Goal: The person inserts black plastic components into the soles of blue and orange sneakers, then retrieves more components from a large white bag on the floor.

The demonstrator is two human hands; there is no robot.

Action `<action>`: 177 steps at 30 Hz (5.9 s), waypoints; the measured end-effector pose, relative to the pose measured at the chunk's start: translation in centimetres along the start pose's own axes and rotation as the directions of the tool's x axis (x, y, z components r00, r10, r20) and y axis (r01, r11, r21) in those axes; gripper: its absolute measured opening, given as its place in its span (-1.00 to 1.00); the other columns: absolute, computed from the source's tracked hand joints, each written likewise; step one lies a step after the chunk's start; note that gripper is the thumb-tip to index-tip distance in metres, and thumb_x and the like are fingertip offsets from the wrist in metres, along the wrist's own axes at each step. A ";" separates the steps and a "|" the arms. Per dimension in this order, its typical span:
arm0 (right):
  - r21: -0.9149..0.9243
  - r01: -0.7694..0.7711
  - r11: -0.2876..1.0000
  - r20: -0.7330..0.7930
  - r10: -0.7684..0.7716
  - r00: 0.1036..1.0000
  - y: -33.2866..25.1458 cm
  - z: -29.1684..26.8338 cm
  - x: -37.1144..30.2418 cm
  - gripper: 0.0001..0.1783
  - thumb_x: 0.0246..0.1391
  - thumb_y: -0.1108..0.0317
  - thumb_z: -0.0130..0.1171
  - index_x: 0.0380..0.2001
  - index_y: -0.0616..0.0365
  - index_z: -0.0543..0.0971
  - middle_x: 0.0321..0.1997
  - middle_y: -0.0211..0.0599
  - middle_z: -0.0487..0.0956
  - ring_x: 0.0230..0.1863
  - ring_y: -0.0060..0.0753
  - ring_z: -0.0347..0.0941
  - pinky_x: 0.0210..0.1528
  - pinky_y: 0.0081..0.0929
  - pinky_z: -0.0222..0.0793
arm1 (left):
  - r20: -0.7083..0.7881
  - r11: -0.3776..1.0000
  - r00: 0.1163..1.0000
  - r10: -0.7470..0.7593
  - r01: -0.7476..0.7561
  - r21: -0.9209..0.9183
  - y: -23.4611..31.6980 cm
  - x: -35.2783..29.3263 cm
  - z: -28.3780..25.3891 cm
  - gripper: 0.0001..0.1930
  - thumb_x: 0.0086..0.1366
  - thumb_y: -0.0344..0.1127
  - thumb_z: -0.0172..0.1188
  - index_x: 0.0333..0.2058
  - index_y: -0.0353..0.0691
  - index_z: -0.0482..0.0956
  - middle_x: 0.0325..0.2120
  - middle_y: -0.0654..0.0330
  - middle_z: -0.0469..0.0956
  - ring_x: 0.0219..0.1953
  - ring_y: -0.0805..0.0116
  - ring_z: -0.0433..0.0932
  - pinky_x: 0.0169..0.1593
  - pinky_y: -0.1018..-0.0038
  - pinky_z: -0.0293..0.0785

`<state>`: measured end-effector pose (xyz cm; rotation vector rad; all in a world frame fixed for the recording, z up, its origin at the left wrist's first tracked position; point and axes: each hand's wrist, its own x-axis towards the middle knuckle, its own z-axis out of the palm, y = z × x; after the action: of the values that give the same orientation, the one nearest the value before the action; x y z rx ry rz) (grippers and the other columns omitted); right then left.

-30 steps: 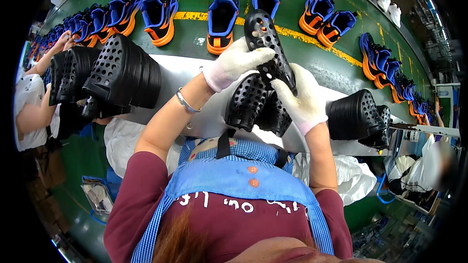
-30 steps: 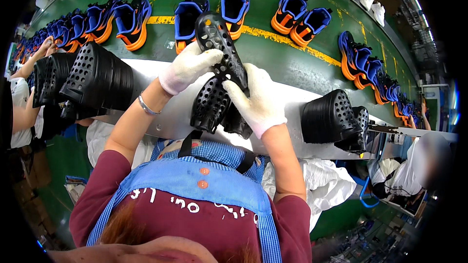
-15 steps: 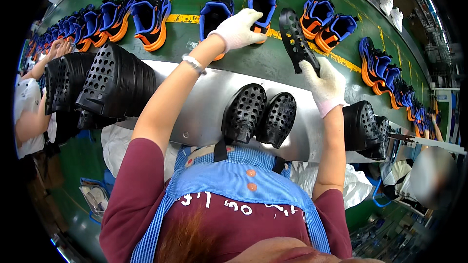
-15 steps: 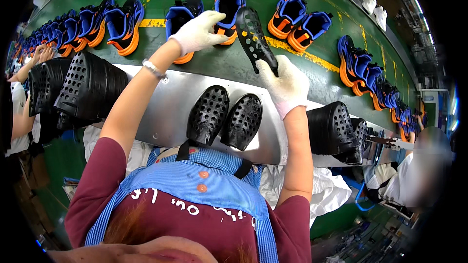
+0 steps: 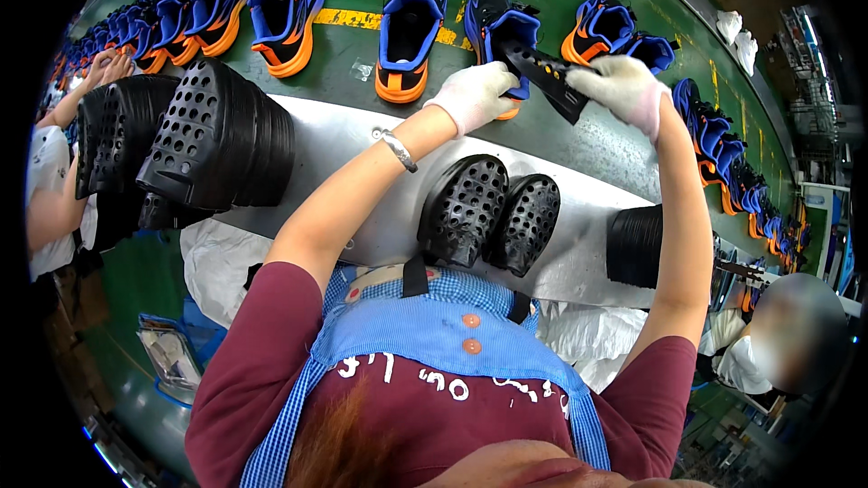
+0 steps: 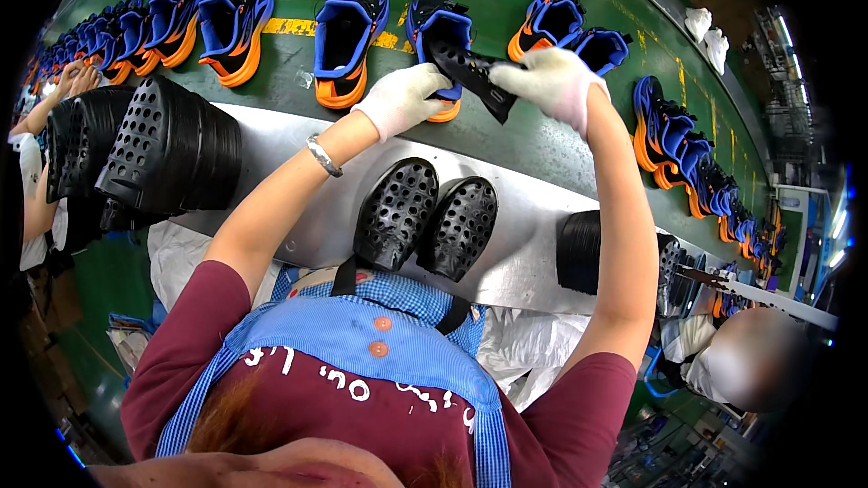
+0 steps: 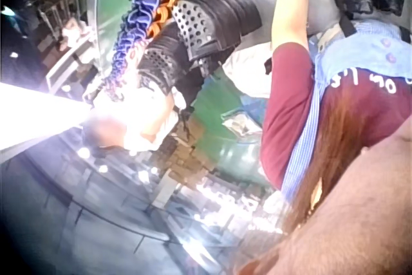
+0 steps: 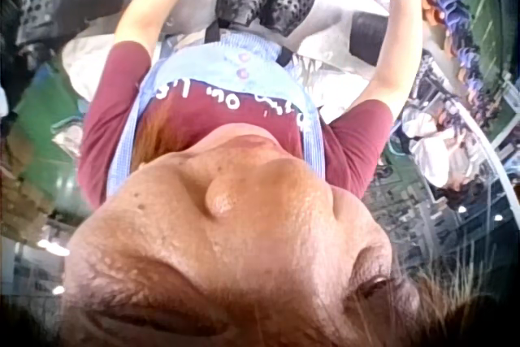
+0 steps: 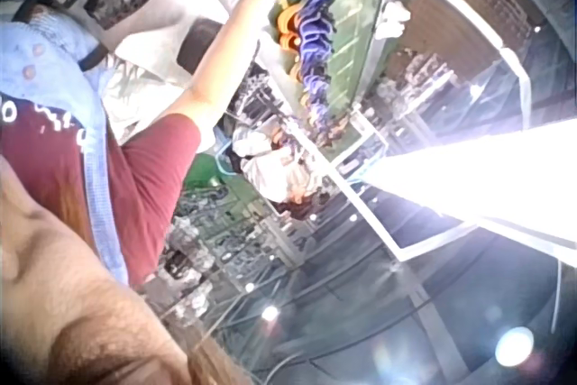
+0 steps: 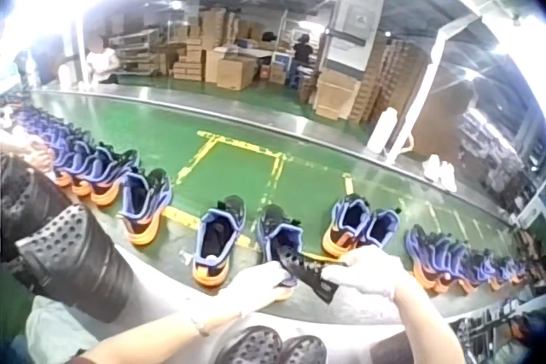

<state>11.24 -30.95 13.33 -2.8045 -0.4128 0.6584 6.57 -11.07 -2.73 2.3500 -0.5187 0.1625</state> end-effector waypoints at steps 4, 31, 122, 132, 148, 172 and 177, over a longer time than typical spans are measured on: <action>-0.216 0.083 0.973 -0.008 -0.087 0.996 -4.0 0.4 3.7 -0.34 -0.05 -0.13 0.04 -0.42 0.41 0.60 -0.51 0.13 0.54 -0.45 -0.04 0.49 -0.28 -0.26 0.42 | 0.098 0.997 0.992 -0.073 0.072 0.013 -0.4 0.2 -0.6 -0.70 0.19 -0.17 0.21 -0.16 -0.19 0.62 -0.16 0.10 0.57 -0.07 0.08 0.54 0.02 0.28 0.49; 0.070 -0.035 0.997 -0.262 0.052 0.964 -6.9 11.0 14.7 -0.58 0.17 0.03 -0.01 -0.16 0.08 0.65 -0.10 0.01 0.61 -0.05 0.12 0.53 -0.10 -0.11 0.53 | 0.560 0.915 0.727 -0.397 0.361 0.180 -0.3 3.8 -2.9 -0.61 0.19 0.07 0.10 -0.44 -0.16 0.61 -0.63 0.10 0.59 -0.59 0.22 0.61 -0.39 0.34 0.51; 0.267 0.183 0.946 -0.360 -0.078 0.930 -5.2 13.1 -13.1 -0.41 -0.04 -0.10 0.21 -0.25 0.27 0.44 -0.25 -0.05 0.52 -0.16 -0.05 0.53 -0.16 -0.21 0.48 | 0.142 0.078 0.884 -0.444 0.196 -0.977 5.5 -4.0 -6.6 -0.78 0.43 -0.24 0.04 -0.17 -0.28 0.52 -0.33 0.26 0.48 -0.22 0.45 0.48 -0.06 0.52 0.40; 0.353 0.218 0.910 -0.368 -0.079 0.926 -4.5 14.0 -13.0 -0.45 -0.01 -0.06 0.15 -0.32 0.32 0.45 -0.31 0.05 0.56 -0.22 0.05 0.55 -0.14 -0.18 0.46 | 0.171 0.013 0.907 -0.386 0.191 -0.982 7.9 -2.2 -6.0 -0.68 0.45 -0.22 0.00 -0.52 -0.16 0.27 -0.56 0.29 0.27 -0.46 0.44 0.27 -0.28 0.48 0.27; 0.359 0.072 0.930 -0.433 0.097 0.896 0.6 11.1 -11.0 -0.48 0.00 -0.08 0.24 -0.29 0.22 0.54 -0.38 0.03 0.60 -0.29 0.07 0.57 -0.22 -0.17 0.45 | -0.157 0.995 0.987 0.023 -0.007 0.102 -3.4 3.7 -6.3 -0.22 0.13 0.07 0.30 0.22 -0.29 0.34 0.23 -0.12 0.31 0.27 0.00 0.29 0.34 0.29 0.17; 0.113 -0.026 0.993 -0.342 0.064 0.938 -9.4 13.7 10.8 -0.71 0.07 0.34 0.11 -0.11 -0.03 0.63 -0.04 -0.17 0.64 -0.02 -0.20 0.59 -0.07 -0.29 0.51 | -0.178 0.975 0.962 -0.206 0.187 -0.117 -4.4 2.4 -6.7 -0.65 0.33 -0.19 0.15 -0.07 -0.37 0.55 -0.14 0.00 0.60 -0.07 0.14 0.57 0.07 0.43 0.41; 0.046 0.040 0.998 -0.347 -0.022 0.938 -8.2 13.6 13.0 -0.80 -0.08 0.33 0.23 -0.31 -0.12 0.68 -0.15 -0.37 0.67 -0.16 -0.28 0.63 -0.22 -0.39 0.54 | -0.005 0.991 0.992 0.130 -0.130 -0.017 -0.5 -3.0 -8.1 -0.76 0.24 -0.33 0.25 -0.18 -0.35 0.56 -0.29 0.06 0.58 -0.28 0.22 0.57 -0.12 0.42 0.47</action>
<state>14.32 -17.00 -1.31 -2.7782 -0.3627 0.1557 4.29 -4.35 2.14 2.2992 -0.6690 0.2219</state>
